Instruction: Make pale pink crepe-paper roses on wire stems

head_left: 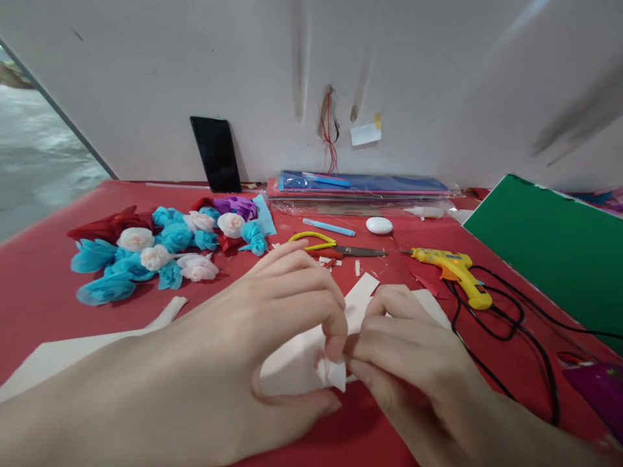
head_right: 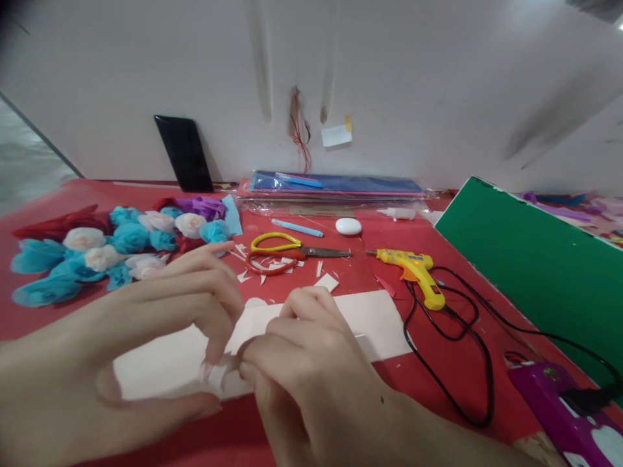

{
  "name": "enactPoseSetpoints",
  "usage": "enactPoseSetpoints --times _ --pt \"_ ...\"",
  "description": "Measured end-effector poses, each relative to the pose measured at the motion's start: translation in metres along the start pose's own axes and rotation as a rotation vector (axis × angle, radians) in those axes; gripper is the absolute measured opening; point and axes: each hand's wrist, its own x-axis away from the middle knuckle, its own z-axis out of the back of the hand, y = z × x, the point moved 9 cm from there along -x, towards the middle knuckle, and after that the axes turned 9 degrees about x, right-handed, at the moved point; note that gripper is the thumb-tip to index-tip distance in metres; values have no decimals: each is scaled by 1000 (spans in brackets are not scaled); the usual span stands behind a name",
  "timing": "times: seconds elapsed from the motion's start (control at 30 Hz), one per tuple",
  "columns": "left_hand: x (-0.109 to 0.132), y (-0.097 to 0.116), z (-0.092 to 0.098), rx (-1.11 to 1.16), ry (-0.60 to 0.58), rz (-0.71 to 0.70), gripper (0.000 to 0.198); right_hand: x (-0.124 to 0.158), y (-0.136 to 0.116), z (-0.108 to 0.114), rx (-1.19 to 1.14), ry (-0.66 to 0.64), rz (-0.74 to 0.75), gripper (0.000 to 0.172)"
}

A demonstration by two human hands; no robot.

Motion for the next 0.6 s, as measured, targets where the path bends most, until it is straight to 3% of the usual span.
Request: enactPoseSetpoints --times 0.2,0.3,0.4,0.5,0.6 --pt "6 2 13 -174 162 -41 4 -1 1 8 -34 79 -14 31" --pt "2 7 15 -190 193 -65 13 -3 3 9 -51 83 -47 30" --pt "1 15 21 -237 316 -115 19 -4 7 15 -20 165 -112 30" --pt "7 28 22 -443 471 -218 25 0 23 13 -162 227 -295 32" --pt "13 36 12 -662 543 -302 23 11 44 -11 -547 185 -590 31"
